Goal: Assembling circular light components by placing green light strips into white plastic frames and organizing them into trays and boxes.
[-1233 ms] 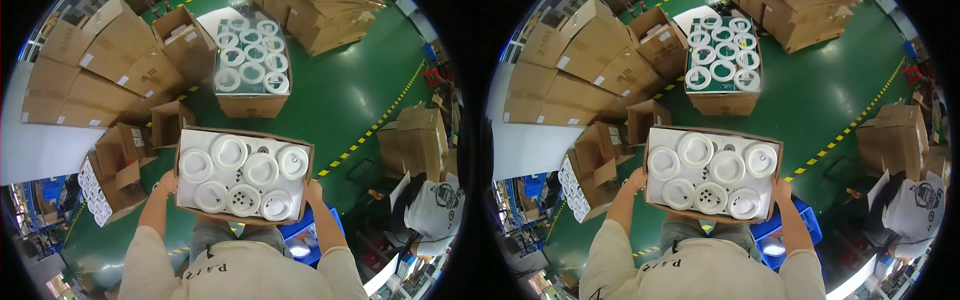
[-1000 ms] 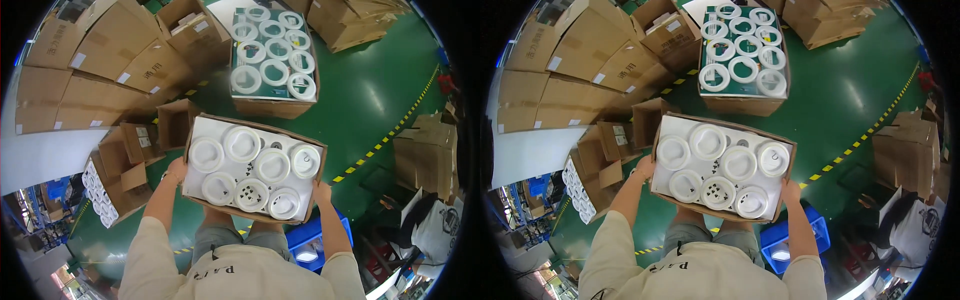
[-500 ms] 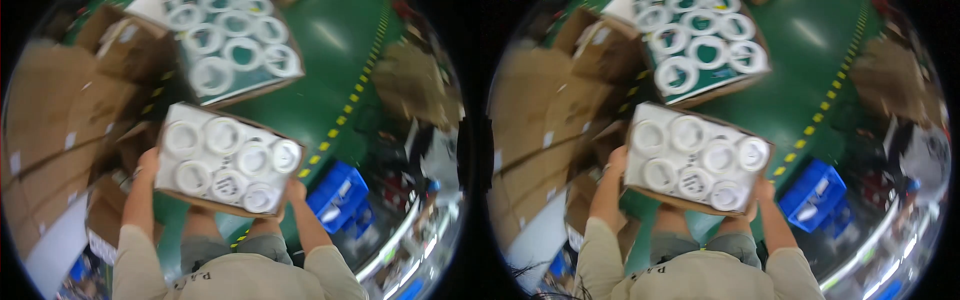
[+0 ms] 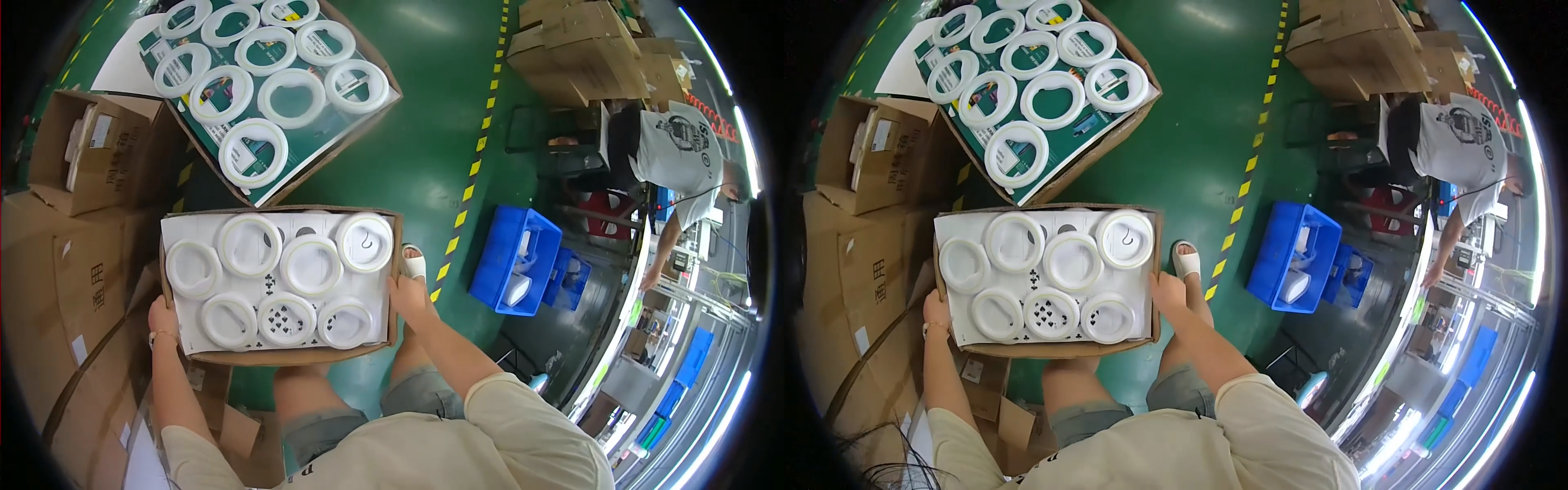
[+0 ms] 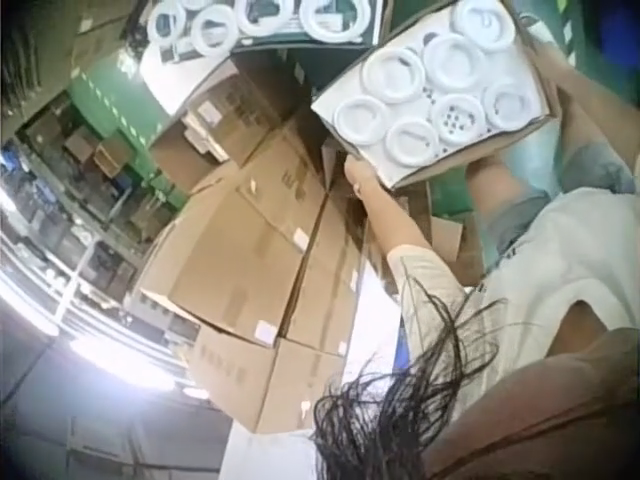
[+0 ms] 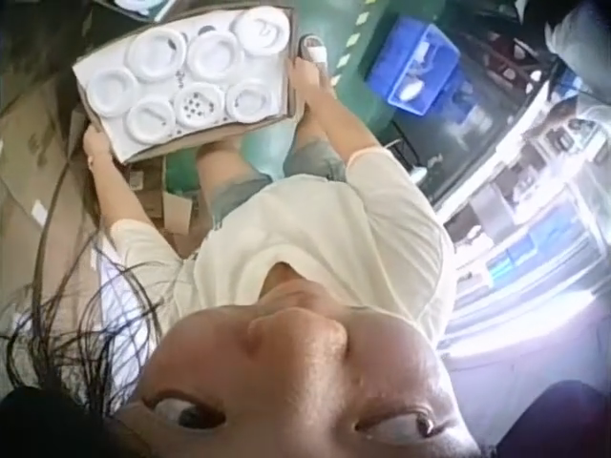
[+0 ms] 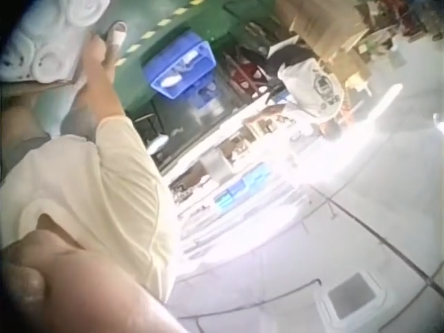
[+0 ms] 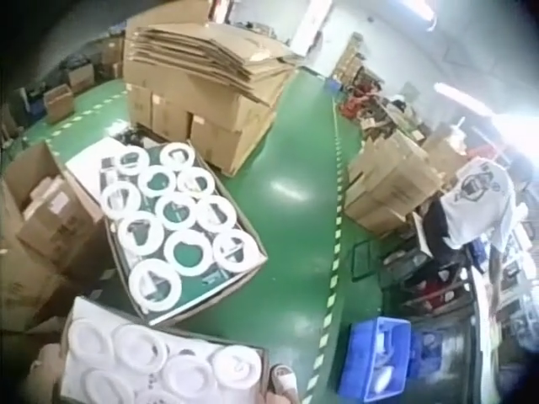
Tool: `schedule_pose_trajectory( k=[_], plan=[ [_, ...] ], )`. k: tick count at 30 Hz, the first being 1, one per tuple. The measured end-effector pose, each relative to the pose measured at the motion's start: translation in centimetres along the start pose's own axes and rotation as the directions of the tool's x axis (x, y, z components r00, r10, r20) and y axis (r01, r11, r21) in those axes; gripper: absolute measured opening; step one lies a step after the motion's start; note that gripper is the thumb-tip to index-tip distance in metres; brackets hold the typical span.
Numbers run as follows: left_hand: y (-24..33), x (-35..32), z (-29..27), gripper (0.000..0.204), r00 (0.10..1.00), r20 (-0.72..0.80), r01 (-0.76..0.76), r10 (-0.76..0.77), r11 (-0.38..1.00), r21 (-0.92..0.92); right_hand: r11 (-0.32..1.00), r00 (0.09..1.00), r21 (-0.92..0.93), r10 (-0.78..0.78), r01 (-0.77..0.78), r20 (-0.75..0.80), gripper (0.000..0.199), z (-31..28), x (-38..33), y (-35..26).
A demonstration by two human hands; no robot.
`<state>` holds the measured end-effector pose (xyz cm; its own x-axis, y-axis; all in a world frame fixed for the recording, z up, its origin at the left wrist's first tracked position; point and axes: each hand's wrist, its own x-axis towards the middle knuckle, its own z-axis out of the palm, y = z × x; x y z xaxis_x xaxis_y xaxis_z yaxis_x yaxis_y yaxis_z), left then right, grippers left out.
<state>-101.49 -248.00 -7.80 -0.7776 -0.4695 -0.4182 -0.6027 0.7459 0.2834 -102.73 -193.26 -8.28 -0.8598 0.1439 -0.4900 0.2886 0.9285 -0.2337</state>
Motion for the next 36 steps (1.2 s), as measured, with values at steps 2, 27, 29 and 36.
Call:
schedule_pose_trajectory(
  k=[2,27,29,36],
  plan=[
    [-0.7,-0.1,1.0,0.015,0.999,-0.041,-0.01,0.011,1.0,0.016,0.996,0.999,0.071,0.049,-0.049,-0.005,0.046,1.3,-0.6,-0.4],
    [21.0,-54.3,-10.4,0.038,0.941,0.325,0.118,-0.092,0.991,-0.06,0.907,0.808,-0.177,-0.235,0.382,0.541,0.042,-36.7,-21.8,34.8],
    [25.8,-58.5,-9.0,0.04,0.929,0.36,0.139,-0.082,0.981,-0.136,0.934,0.893,-0.104,-0.288,0.341,0.345,0.039,-39.1,-20.5,43.6],
    [27.5,-67.7,-6.1,0.044,0.897,0.412,0.369,-0.163,0.788,-0.492,0.816,0.77,-0.383,-0.113,0.432,0.627,0.031,-43.6,-21.9,54.7]
  ],
)
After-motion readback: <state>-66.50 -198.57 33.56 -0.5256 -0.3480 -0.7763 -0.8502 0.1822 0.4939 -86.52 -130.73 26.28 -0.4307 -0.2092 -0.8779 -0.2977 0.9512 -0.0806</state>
